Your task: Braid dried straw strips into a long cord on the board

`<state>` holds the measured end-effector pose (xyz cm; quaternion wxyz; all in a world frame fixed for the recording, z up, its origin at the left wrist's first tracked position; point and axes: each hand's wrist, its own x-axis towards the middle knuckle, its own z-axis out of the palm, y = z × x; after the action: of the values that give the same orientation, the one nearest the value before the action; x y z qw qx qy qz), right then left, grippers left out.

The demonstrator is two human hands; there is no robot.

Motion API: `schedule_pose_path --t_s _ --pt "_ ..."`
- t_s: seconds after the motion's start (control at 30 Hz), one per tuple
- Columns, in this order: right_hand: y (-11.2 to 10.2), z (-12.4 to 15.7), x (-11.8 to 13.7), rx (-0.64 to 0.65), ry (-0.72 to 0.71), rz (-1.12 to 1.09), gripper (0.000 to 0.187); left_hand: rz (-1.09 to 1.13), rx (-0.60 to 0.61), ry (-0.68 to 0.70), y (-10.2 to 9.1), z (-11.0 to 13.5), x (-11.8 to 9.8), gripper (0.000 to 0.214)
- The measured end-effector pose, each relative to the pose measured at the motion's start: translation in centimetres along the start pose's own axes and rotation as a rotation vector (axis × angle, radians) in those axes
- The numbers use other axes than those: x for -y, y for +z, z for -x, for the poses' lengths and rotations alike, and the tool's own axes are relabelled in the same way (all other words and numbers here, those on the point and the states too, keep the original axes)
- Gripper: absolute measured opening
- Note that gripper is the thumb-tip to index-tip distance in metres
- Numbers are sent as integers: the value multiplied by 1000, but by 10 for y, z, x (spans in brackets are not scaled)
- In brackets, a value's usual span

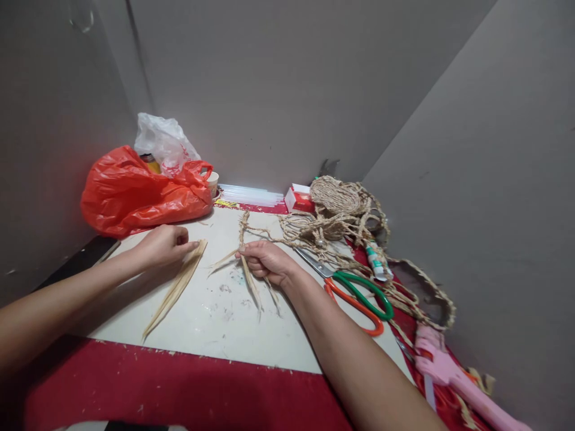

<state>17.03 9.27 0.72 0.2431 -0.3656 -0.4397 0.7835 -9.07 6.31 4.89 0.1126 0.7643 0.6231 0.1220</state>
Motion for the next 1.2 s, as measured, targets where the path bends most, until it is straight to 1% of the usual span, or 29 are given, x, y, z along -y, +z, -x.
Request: schedule_pose_path --t_s 0.07,0.13,0.17,0.23,0.3,0.37,0.43,0.47,0.57,0.7,0.9,1.0,1.1,1.2 --pt "-1 0 0 -3 -4 3 21 -24 41 -38 10 -12 2 29" --pt "-1 0 1 -6 -5 7 22 70 67 -31 17 -22 0 23" --pt "-1 0 1 -7 -4 7 22 172 75 -20 19 -25 -3 21" --pt "-1 0 2 -13 -1 0 23 464 107 -23 19 -29 -10 18" --pt "2 0 1 -25 -3 -14 23 782 174 -95 16 -31 -19 21" --pt "5 0 1 -43 -15 -28 23 1046 270 -200 16 -31 -28 28" --pt "8 0 -1 -61 -36 -30 24 1232 362 -274 21 -31 -34 34" --pt "9 -1 -1 -70 -48 -25 24 1290 405 -282 25 -30 -37 33" --pt "11 -1 -3 -97 -68 10 24 1345 465 -269 37 -31 -45 28" --pt "11 -1 -4 -136 -83 36 25 1287 476 -299 47 -34 -53 21" --pt "16 1 -6 -199 -131 114 38 1264 472 -235 53 -33 -54 23" --pt "18 0 -7 -222 -153 162 37 1237 450 -202 55 -29 -54 22" --pt "19 0 -7 -234 -151 166 35 1263 435 -186 57 -26 -54 21" --pt "18 -1 -7 -216 -146 156 33 1340 468 -228 57 -27 -54 19"
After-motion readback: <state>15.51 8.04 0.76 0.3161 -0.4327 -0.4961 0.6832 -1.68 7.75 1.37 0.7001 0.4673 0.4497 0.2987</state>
